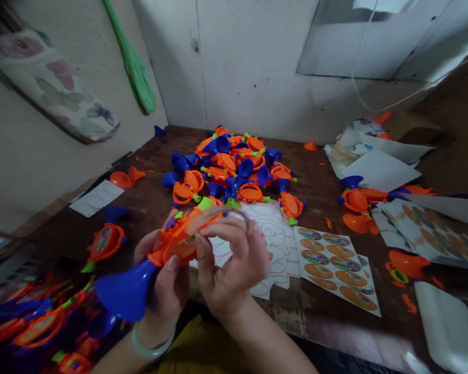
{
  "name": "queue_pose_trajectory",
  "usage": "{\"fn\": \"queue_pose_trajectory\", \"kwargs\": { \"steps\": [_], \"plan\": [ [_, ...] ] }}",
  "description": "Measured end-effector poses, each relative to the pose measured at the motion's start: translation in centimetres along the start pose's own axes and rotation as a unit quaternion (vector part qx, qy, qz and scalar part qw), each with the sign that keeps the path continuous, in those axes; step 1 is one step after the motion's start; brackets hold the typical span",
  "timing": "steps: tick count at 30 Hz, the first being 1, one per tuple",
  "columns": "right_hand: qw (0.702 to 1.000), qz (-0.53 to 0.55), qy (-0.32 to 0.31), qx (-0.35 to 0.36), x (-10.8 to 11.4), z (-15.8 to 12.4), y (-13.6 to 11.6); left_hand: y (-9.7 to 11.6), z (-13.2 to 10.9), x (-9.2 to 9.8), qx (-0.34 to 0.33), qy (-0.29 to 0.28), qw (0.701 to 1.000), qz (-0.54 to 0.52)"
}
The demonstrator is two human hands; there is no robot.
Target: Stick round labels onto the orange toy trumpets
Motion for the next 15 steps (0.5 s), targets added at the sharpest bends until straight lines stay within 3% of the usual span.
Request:
{"fn": "queue_pose_trajectory", "kwargs": {
  "steps": [8,15],
  "plan": [
    [0.986,0.075,-0.021,-0.148,-0.1,0.2,2.4,0.6,0.3,-0.6,0.005,-0.024,0.999,-0.048],
    [0.972,0.122,-0.033,-0.2,-0.6,-0.1,2.5,0.4,0.1,-0.6,0.026,-0.026,0.997,-0.072]
  ]
}}
Point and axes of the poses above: each hand's wrist, its own z-axis towards the middle knuckle, its own x-axis out of the back of the hand, y = z × x, the point moved 6 cm from there along z, towards the middle knuckle, and after that the axes turned 7 degrees about x, right-handed, at the moved point
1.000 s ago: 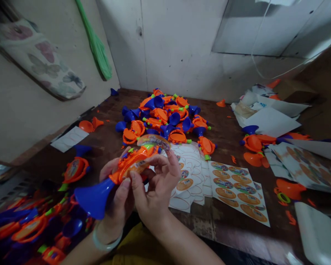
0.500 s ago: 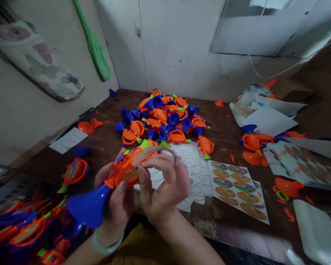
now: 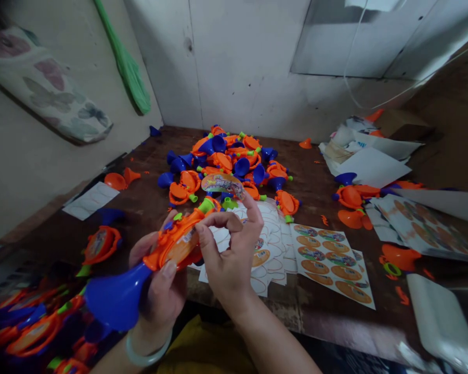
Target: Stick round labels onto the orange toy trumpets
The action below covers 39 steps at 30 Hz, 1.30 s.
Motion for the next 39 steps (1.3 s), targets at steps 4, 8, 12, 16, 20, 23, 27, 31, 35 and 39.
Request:
{"fn": "queue_pose_trajectory", "kwargs": {
  "steps": [4,8,12,16,20,23,27,31,35,39],
  "plan": [
    [1.0,-0.014,-0.005,0.018,-0.2,0.2,0.2,0.4,0.1,-0.5,-0.007,0.0,1.0,-0.001],
    [0.992,-0.072,0.069,0.083,1.5,1.3,1.2,0.8,0.3,-0.7,0.016,0.032,0.999,-0.02],
    [0.999,-0.009,0.036,0.018,1.5,1.1,3.2,0.2,0.4,-0.9,0.089,0.048,0.993,-0.053],
    [0.991,0.102,-0.071,-0.043,-0.7,0.0,3.3,-0.9,0.2,-0.8,0.131,0.03,0.988,-0.071],
    [0.995,0.066,0.06,0.033,1.4,1.5,2.2,-2.5,-0.7,-0.2,0.217,-0.012,0.975,-0.044],
    [0.99,0.005,0.084,0.11,2.5,1.5,0.9,-2.5,-1.3,0.4,0.192,-0.052,0.98,0.018],
    [0.984,0.032,-0.146,0.099,0.2,-1.1,-0.5,-2.3,-0.9,1.4,0.142,-0.048,0.988,0.045],
    [0.97,0.104,-0.219,0.027,-0.5,-1.8,-1.1,-2.3,0.3,2.2,0.188,0.017,0.982,0.014],
    [0.983,0.15,-0.096,-0.037,0.2,0.0,-0.4,-0.9,0.9,1.2,0.173,0.016,0.982,-0.07],
    [0.993,0.086,-0.071,-0.039,-0.1,0.1,-0.4,0.3,0.6,0.5,0.111,-0.045,0.99,-0.069]
  ]
}}
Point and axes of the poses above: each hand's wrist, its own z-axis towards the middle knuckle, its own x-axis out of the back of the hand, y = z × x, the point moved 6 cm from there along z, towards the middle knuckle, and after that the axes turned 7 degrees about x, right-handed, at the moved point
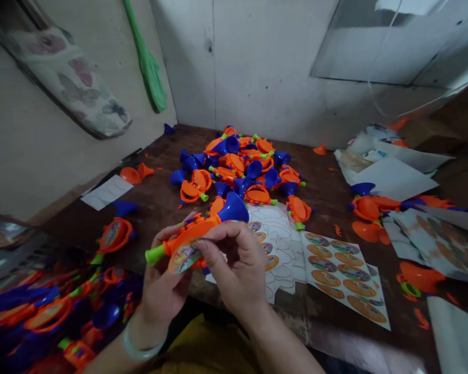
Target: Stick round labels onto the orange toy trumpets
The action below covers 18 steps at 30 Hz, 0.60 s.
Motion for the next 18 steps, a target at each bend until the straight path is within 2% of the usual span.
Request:
{"fn": "queue_pose_trajectory", "kwargs": {
  "steps": [7,18],
  "plan": [
    [0.995,-0.07,0.015,0.072,-0.4,-0.9,-0.9,0.5,-0.7,0.3,-0.058,-0.038,0.995,0.066],
    [0.977,-0.132,-0.002,0.17,-0.6,-1.5,-1.1,0.1,-0.7,0.7,-0.055,-0.006,0.993,0.106]
  ]
}}
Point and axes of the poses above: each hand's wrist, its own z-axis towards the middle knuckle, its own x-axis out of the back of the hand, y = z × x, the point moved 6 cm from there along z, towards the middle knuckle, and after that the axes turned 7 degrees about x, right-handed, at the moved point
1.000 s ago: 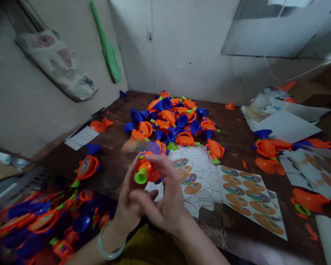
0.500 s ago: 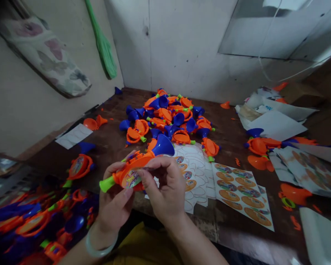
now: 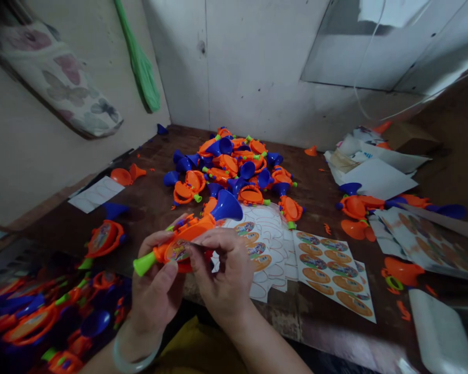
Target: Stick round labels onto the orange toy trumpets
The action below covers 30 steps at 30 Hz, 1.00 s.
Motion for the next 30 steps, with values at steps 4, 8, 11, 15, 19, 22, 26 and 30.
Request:
{"fn": "queue_pose_trajectory", "kwargs": {
  "steps": [4,8,11,15,19,22,26,30],
  "plan": [
    [1.0,-0.001,0.001,0.006,-0.1,0.0,0.0,-0.2,0.1,0.2,0.003,0.038,0.999,0.016],
    [1.0,-0.007,0.008,0.021,-0.2,-0.2,0.0,-0.4,0.2,-0.1,0.007,0.065,0.998,0.003],
    [1.0,-0.015,0.003,0.02,-0.2,-0.3,0.2,-0.3,0.4,-0.3,0.004,0.077,0.997,-0.014],
    [0.997,-0.06,-0.004,0.049,0.3,0.3,0.0,0.4,0.3,-0.4,-0.03,0.066,0.997,-0.004],
    [0.984,-0.16,-0.015,0.071,0.8,1.4,-0.3,0.8,-0.2,-0.4,-0.064,0.039,0.997,0.018],
    [0.982,-0.173,-0.018,0.071,0.8,1.8,-0.4,0.7,-0.5,-0.2,-0.074,0.038,0.996,0.028],
    [0.979,-0.189,-0.021,0.076,0.6,1.9,-0.7,0.8,-0.6,-0.3,-0.091,0.031,0.994,0.046],
    [0.972,-0.215,-0.026,0.089,0.4,1.9,-0.9,0.8,-0.6,-0.4,-0.091,0.039,0.993,0.062]
  ]
}}
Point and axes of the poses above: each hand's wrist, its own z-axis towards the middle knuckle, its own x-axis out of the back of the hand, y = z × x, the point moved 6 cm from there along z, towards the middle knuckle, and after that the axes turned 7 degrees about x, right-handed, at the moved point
